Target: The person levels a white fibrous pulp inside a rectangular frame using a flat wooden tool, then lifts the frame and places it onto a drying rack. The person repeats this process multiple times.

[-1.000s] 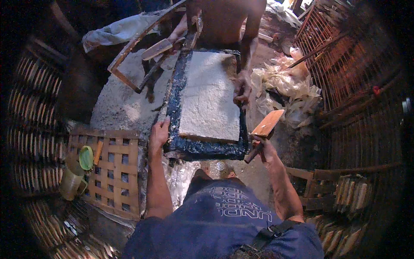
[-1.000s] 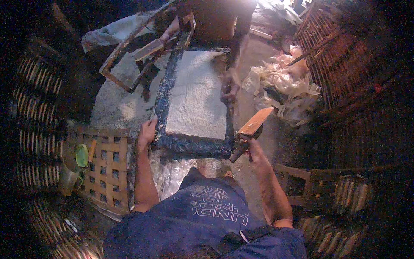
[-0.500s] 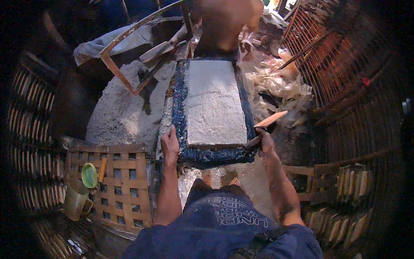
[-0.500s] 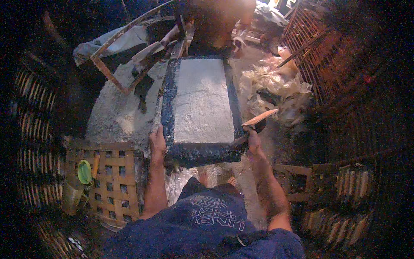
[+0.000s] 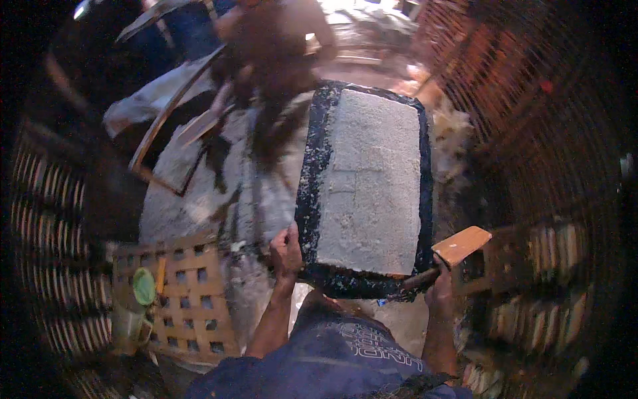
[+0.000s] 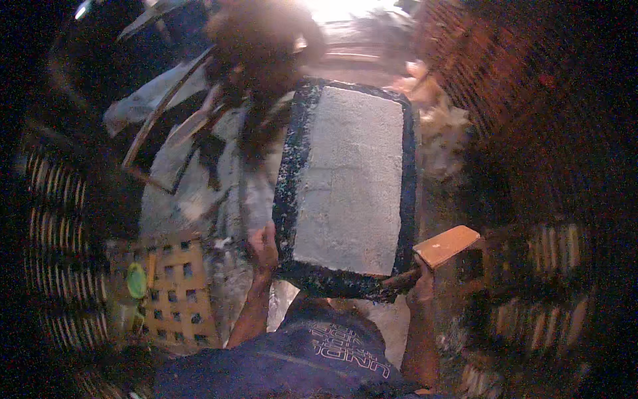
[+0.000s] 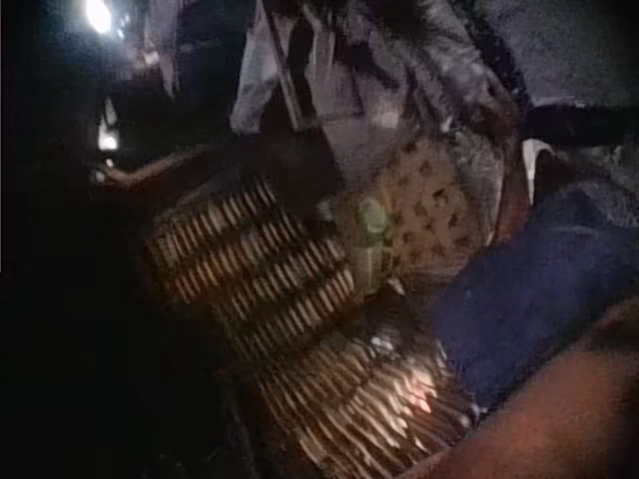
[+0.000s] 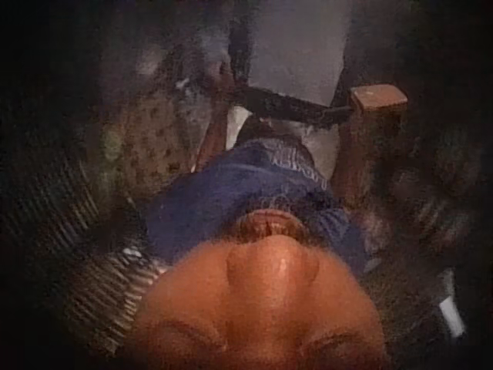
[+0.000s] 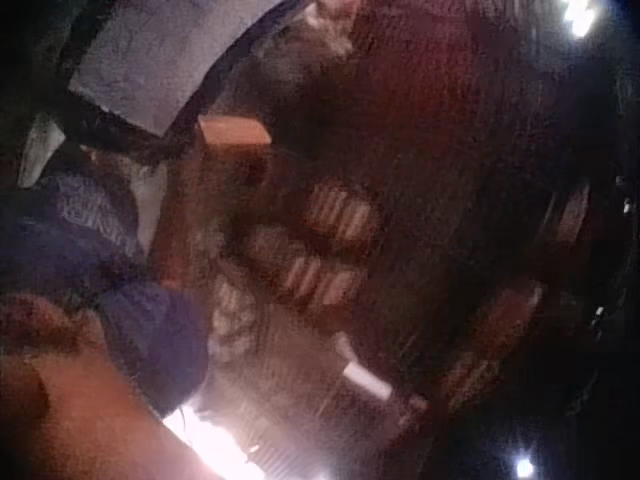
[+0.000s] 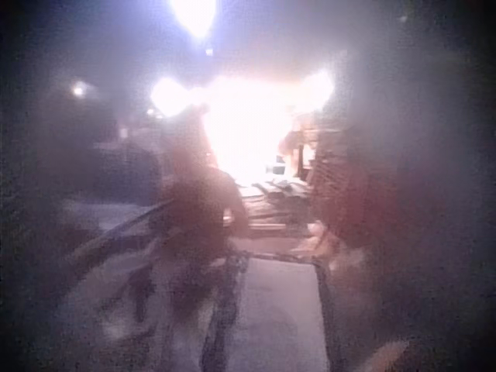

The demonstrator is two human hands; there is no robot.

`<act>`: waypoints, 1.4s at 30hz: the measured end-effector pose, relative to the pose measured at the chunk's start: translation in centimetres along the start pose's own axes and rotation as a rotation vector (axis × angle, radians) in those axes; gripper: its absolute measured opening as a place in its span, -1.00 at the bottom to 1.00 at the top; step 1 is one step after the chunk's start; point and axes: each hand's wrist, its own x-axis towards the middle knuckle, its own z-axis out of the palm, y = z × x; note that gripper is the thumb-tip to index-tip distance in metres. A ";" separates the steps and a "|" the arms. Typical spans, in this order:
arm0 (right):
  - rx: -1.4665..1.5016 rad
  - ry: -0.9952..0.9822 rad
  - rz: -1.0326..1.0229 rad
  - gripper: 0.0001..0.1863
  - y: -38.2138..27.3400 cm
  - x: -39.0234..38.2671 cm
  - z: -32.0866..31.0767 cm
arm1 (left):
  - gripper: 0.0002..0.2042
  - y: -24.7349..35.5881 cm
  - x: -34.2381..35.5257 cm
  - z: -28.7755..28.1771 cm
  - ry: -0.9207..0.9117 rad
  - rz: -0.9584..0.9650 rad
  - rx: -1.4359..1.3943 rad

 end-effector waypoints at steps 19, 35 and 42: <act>0.226 1.084 -0.007 -0.42 -4.5 -8.1 -74.7 | -0.52 18.1 -58.9 50.0 -0.702 0.207 -0.126; 0.541 1.984 0.034 -0.58 3.3 -7.7 -115.6 | -0.54 27.2 -112.5 99.9 -1.727 0.779 -0.071; 0.584 2.119 0.152 -0.40 -0.5 -10.8 -122.2 | -0.45 24.5 -123.7 104.6 -1.926 0.918 0.211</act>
